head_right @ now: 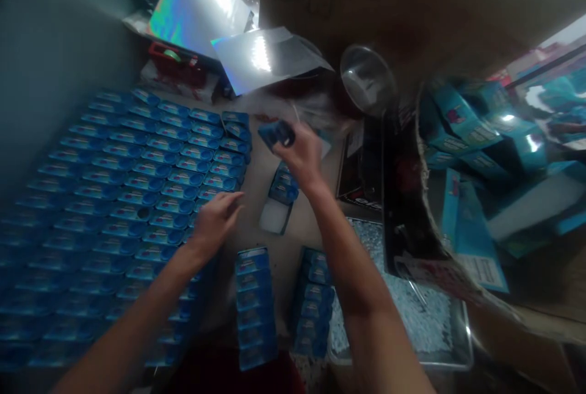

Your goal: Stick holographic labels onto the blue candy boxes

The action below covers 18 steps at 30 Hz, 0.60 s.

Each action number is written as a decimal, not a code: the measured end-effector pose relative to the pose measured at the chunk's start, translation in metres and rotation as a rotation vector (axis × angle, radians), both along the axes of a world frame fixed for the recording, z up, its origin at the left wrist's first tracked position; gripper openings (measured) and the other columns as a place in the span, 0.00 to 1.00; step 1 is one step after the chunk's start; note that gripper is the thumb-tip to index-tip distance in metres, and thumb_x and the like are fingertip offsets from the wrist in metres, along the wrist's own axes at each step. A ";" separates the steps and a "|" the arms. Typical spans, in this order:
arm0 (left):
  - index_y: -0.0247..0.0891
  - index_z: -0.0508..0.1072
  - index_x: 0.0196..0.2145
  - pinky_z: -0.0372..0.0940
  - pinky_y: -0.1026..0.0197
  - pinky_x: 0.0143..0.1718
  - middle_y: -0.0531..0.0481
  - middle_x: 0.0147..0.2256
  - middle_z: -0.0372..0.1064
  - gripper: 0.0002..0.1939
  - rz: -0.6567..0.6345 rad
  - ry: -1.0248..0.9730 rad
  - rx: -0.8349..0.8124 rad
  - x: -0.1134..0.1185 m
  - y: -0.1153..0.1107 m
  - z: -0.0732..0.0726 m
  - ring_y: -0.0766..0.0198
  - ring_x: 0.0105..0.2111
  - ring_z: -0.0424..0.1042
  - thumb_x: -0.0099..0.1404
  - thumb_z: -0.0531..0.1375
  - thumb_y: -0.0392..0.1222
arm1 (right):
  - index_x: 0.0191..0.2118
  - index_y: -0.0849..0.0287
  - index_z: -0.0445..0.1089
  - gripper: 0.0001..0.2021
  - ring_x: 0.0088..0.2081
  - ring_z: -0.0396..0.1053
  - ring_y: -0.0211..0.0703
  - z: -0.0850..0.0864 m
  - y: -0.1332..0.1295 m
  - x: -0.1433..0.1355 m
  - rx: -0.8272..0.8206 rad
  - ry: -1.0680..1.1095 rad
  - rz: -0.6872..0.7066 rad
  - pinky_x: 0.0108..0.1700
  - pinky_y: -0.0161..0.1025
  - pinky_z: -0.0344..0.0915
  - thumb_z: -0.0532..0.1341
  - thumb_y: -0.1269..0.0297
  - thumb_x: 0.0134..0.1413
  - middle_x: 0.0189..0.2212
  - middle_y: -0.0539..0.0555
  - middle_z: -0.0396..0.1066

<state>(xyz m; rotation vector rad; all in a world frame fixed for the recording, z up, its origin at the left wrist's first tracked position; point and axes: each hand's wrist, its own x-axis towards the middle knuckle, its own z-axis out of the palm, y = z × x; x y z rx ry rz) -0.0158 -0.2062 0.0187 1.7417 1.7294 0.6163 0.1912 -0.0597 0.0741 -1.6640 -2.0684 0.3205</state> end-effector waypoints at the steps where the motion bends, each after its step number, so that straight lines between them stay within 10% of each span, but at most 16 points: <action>1: 0.40 0.74 0.52 0.69 0.53 0.55 0.44 0.48 0.76 0.15 0.084 -0.061 -0.021 -0.003 -0.006 -0.001 0.55 0.48 0.76 0.69 0.58 0.37 | 0.65 0.55 0.68 0.29 0.55 0.72 0.58 0.010 -0.030 0.008 -0.048 0.010 0.044 0.55 0.53 0.70 0.60 0.62 0.56 0.55 0.57 0.73; 4: 0.40 0.71 0.49 0.73 0.56 0.46 0.49 0.40 0.78 0.15 0.197 -0.314 -0.263 0.008 -0.019 -0.011 0.58 0.40 0.78 0.63 0.63 0.38 | 0.62 0.47 0.71 0.27 0.52 0.74 0.59 0.011 -0.113 0.021 -0.226 0.017 0.158 0.51 0.53 0.74 0.62 0.60 0.56 0.51 0.57 0.75; 7: 0.40 0.67 0.46 0.72 0.60 0.40 0.50 0.38 0.78 0.20 0.175 -0.549 -0.490 0.041 -0.020 -0.032 0.61 0.37 0.78 0.56 0.67 0.35 | 0.61 0.41 0.72 0.26 0.52 0.73 0.62 -0.027 -0.156 0.022 -0.259 -0.034 0.140 0.51 0.57 0.74 0.63 0.64 0.56 0.49 0.57 0.76; 12: 0.36 0.69 0.41 0.71 0.61 0.40 0.46 0.37 0.77 0.18 0.291 -0.708 -0.580 0.083 -0.002 -0.063 0.59 0.39 0.77 0.52 0.67 0.32 | 0.61 0.49 0.71 0.25 0.52 0.70 0.59 -0.077 -0.147 0.018 -0.181 -0.278 0.160 0.49 0.52 0.74 0.62 0.71 0.59 0.51 0.60 0.74; 18: 0.32 0.74 0.31 0.70 0.61 0.38 0.48 0.28 0.73 0.11 0.266 -0.867 -0.614 0.091 0.011 -0.075 0.59 0.34 0.76 0.50 0.68 0.38 | 0.45 0.55 0.77 0.09 0.46 0.71 0.53 -0.078 -0.135 0.023 -0.207 -0.436 0.235 0.45 0.44 0.70 0.59 0.70 0.66 0.44 0.60 0.75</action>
